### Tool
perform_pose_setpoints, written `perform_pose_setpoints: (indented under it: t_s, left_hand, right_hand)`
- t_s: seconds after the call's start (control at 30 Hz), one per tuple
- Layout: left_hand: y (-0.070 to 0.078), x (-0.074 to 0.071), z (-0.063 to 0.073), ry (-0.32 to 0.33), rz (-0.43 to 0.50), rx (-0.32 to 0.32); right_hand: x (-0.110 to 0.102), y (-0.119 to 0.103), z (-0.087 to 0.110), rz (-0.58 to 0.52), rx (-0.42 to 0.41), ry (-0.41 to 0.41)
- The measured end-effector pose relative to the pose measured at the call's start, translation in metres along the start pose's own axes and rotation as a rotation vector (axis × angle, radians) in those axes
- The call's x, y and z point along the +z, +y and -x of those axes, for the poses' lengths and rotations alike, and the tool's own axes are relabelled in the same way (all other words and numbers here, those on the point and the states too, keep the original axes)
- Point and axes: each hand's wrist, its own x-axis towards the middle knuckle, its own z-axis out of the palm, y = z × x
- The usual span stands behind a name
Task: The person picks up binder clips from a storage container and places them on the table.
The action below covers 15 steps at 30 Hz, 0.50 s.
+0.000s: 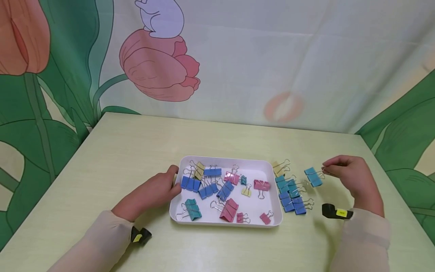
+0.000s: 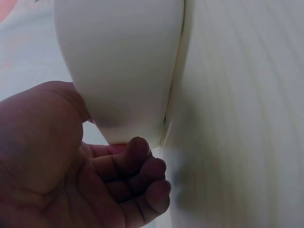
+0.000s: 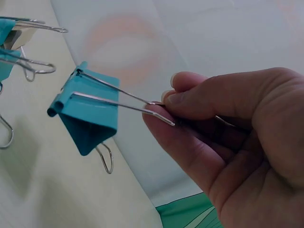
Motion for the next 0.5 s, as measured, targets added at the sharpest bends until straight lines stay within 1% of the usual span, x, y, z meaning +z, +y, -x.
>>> perform_pose_setpoints:
  t_s: [0.27, 0.5]
  left_hand:
    - [0.000, 0.000, 0.000, -0.003, -0.005, -0.006]
    - [0.000, 0.001, -0.001, 0.004, -0.014, -0.001]
  right_hand:
    - [0.006, 0.008, -0.008, 0.040, -0.006, -0.125]
    - [0.013, 0.013, -0.011, -0.010, 0.002, -0.177]
